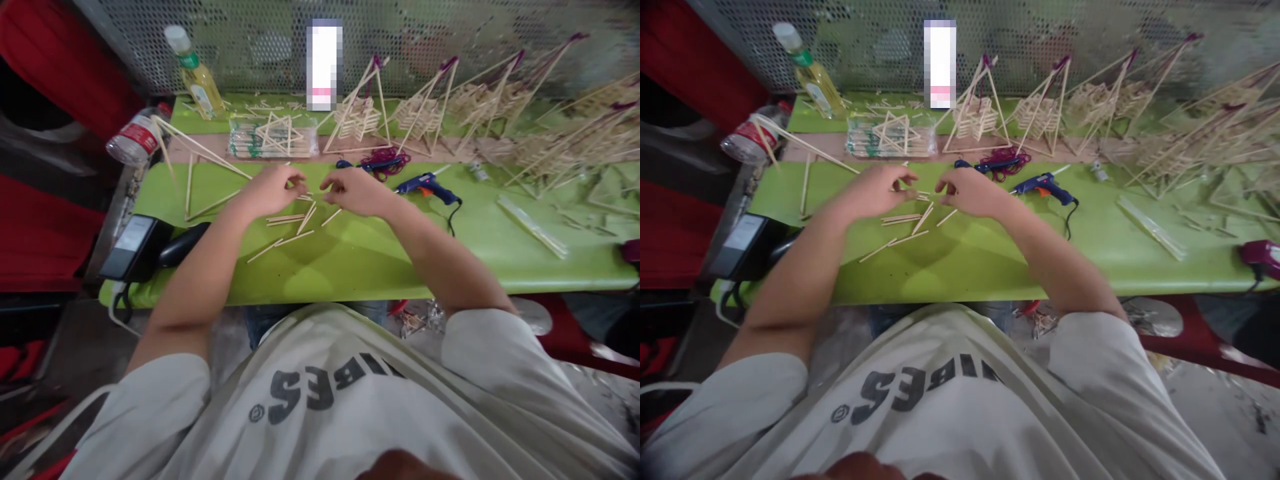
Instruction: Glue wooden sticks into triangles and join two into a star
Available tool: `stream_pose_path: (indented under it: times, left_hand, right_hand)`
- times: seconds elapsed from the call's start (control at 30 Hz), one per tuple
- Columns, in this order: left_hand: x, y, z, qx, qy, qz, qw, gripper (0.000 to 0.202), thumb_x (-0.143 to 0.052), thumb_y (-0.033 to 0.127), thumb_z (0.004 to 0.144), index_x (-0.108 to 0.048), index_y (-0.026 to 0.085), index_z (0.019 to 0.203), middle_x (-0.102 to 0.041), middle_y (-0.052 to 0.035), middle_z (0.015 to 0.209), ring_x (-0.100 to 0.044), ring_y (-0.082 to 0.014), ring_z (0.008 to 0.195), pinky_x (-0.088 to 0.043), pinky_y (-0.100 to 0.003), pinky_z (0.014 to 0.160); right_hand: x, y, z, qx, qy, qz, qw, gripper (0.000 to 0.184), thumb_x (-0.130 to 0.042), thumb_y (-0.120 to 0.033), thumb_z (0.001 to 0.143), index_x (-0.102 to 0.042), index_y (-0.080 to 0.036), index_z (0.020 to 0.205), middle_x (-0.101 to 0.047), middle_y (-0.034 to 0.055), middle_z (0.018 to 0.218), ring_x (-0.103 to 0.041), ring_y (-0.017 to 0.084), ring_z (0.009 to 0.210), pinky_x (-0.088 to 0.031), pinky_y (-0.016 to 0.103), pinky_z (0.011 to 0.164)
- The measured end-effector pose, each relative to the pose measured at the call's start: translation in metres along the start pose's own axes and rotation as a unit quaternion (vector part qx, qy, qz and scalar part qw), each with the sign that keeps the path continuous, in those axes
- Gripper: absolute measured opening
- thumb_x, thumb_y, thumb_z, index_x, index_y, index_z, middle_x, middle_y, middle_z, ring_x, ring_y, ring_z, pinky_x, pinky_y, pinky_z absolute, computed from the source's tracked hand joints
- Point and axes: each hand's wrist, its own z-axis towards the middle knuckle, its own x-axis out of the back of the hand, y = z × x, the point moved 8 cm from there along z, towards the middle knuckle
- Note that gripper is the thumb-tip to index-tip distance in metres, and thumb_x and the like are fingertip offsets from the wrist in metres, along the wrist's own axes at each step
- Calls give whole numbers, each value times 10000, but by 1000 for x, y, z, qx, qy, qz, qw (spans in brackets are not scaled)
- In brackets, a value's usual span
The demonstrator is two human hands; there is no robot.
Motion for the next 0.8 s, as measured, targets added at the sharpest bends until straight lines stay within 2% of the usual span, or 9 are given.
stream_pose_path:
  times: [0.07, 0.13, 0.23, 0.33, 0.4, 0.5, 0.63, 0.73, 0.8]
  left_hand:
    - [3, 2, -21, 7, -41, 120, 992, 441, -727, 514, 1154, -811, 193, 1443, -858, -176, 1366, -828, -371, 1205, -643, -472, 1053]
    - [-4, -7, -47, 37, -101, 241, 965, 444, -750, 588, 1126, -850, 187, 1288, -869, -184, 1209, -833, -418, 1106, -629, -490, 944]
    - [-24, -20, -84, 48, -159, 262, 951, 244, -853, 432, 1043, -857, 188, 1049, -864, -166, 1020, -832, -412, 970, -560, -439, 806]
    - [-44, -35, -108, 55, -220, 273, 935, 202, -664, 272, 1108, -842, 203, 1043, -884, -157, 1040, -842, -378, 982, -477, -401, 741]
    - [-48, -41, -111, 51, -229, 270, 934, 269, -579, 214, 1100, -834, 223, 1014, -887, -131, 1025, -834, -351, 949, -443, -399, 724]
    - [-45, -44, -101, 41, -223, 288, 930, 254, -585, 220, 1053, -814, 234, 944, -871, -121, 966, -804, -340, 875, -415, -406, 707]
    - [-38, -38, -94, 43, -208, 268, 940, 254, -581, 233, 1045, -832, 238, 1011, -888, -130, 1062, -818, -349, 967, -474, -406, 771]
    - [-41, -40, -101, 27, -190, 230, 954, 208, -625, 272, 1033, -823, 235, 1084, -886, -128, 1192, -826, -357, 1075, -519, -408, 829]
    - [-49, -51, -105, 7, -192, 216, 957, 217, -613, 268, 1043, -812, 217, 1111, -872, -146, 1216, -827, -364, 1107, -537, -419, 859]
  right_hand:
    - [6, -2, -14, 40, -51, -85, 994, 292, -852, -361, 1033, -892, -211, 1280, -887, 87, 1102, -759, 238, 908, -554, 387, 879]
    - [3, -1, -27, 54, -101, -122, 986, 304, -817, -352, 1052, -893, -213, 1312, -886, 84, 1144, -758, 234, 924, -538, 380, 890]
    - [-11, -3, -38, 73, -94, -184, 976, 267, -739, -237, 1069, -896, -179, 1277, -865, 109, 1209, -757, 245, 1024, -536, 370, 965]
    - [-32, -6, -39, 93, -75, -239, 964, 258, -642, -200, 1123, -884, -147, 1193, -816, 150, 1209, -737, 276, 1093, -517, 382, 990]
    - [-43, -6, -40, 102, -73, -253, 959, 302, -574, -197, 1161, -863, -127, 1208, -783, 182, 1251, -714, 295, 1101, -507, 405, 997]
    - [-51, -8, -45, 121, -66, -278, 951, 369, -479, -153, 1185, -830, -90, 1281, -740, 228, 1341, -677, 335, 1188, -493, 452, 1091]
    - [-47, -19, -53, 161, -34, -331, 929, 371, -477, -163, 1206, -829, -91, 1298, -720, 243, 1385, -622, 385, 1328, -460, 501, 1189]
    - [-49, -38, -59, 222, -10, -309, 925, 296, -569, -234, 1216, -840, -145, 1297, -740, 208, 1333, -631, 349, 1244, -470, 470, 1093]
    - [-63, -55, -66, 283, -20, -284, 916, 303, -565, -279, 1239, -837, -170, 1315, -752, 182, 1258, -633, 308, 1143, -455, 433, 989]
